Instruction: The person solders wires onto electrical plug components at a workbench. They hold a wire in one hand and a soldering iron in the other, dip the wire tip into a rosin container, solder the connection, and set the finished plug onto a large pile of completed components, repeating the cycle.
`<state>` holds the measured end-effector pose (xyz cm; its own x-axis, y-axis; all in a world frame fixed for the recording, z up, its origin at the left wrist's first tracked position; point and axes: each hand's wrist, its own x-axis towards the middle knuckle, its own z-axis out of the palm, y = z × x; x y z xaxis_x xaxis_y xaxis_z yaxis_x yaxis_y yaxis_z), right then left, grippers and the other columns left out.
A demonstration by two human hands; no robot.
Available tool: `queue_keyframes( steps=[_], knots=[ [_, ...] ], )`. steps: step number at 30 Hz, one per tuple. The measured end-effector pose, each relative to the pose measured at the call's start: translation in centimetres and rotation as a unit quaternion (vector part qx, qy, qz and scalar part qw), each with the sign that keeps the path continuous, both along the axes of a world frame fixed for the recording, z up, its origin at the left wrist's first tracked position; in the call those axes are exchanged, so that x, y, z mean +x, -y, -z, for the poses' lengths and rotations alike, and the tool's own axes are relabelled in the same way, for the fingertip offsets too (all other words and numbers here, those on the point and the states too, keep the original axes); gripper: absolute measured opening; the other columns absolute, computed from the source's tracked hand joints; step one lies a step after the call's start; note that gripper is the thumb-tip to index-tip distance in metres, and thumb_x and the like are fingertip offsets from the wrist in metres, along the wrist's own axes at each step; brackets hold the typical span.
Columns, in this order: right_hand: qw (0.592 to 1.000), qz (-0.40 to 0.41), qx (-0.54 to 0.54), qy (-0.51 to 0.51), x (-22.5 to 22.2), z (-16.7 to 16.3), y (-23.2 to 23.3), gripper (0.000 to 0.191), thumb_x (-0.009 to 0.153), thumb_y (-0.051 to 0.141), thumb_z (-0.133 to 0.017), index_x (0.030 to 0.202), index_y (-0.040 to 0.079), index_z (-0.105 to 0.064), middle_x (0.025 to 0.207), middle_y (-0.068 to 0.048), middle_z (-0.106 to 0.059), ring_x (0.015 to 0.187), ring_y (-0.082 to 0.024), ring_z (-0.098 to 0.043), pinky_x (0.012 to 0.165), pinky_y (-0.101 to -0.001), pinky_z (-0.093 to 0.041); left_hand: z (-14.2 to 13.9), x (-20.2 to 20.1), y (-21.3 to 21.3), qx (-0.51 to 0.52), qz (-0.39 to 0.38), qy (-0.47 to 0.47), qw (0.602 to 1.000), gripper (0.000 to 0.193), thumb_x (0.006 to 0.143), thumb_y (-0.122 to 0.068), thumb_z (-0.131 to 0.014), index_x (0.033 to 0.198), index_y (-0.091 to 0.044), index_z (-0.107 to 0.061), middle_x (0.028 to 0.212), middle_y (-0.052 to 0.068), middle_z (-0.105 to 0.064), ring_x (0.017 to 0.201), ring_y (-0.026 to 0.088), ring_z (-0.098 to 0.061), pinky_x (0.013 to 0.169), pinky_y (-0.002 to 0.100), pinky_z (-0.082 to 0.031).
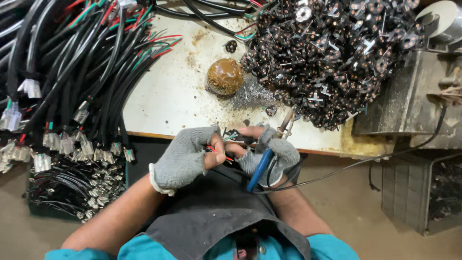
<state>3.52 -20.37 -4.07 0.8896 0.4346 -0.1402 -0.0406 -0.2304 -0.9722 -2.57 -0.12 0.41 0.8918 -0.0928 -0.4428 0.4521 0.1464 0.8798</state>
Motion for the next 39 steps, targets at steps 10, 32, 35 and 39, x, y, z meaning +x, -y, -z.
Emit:
queue_keyframes(
  steps=[10,32,35,39],
  knots=[
    [0.957,-0.139,-0.153,0.205,3.7,-4.3,-0.2,0.017,0.078,0.009,-0.081,0.093,0.011,-0.075,0.081,-0.007,-0.069,0.077,-0.021,-0.069,0.07,-0.0327,-0.054,-1.9,0.7,-2.6,0.129,0.108,0.263,0.95,0.016,0.078,-0.018,-0.077,0.08,-0.008,-0.065,0.09,0.007,-0.067,0.085,0.023,-0.066,0.076,0.034,-0.053],
    [0.97,-0.119,-0.041,0.208,3.1,-3.5,-0.1,0.023,0.077,0.006,-0.087,0.097,0.01,-0.076,0.084,-0.006,-0.073,0.074,-0.017,-0.073,0.069,-0.0265,-0.058,1.5,0.6,-0.2,-0.15,-0.025,0.102,0.983,0.015,0.083,-0.012,-0.073,0.083,-0.005,-0.06,0.09,0.005,-0.064,0.081,0.014,-0.057,0.072,0.027,-0.047],
    [0.945,-0.165,-0.084,0.271,3.9,-3.8,-0.3,0.023,0.075,0.007,-0.081,0.097,0.012,-0.075,0.085,-0.008,-0.073,0.076,-0.025,-0.07,0.072,-0.0334,-0.055,0.0,1.2,-1.7,0.148,0.101,0.274,0.945,0.013,0.079,-0.017,-0.076,0.08,-0.01,-0.066,0.083,0.003,-0.068,0.081,0.02,-0.068,0.072,0.032,-0.054],
    [0.925,-0.137,-0.128,0.331,3.7,-4.2,-1.3,0.023,0.087,0.012,-0.08,0.11,0.014,-0.077,0.088,-0.007,-0.074,0.078,-0.028,-0.07,0.074,-0.0362,-0.054,-0.2,2.0,-1.2,0.343,0.051,0.237,0.908,0.016,0.073,-0.014,-0.077,0.084,-0.009,-0.067,0.084,0.01,-0.066,0.079,0.032,-0.068,0.068,0.041,-0.054]
  ],
)
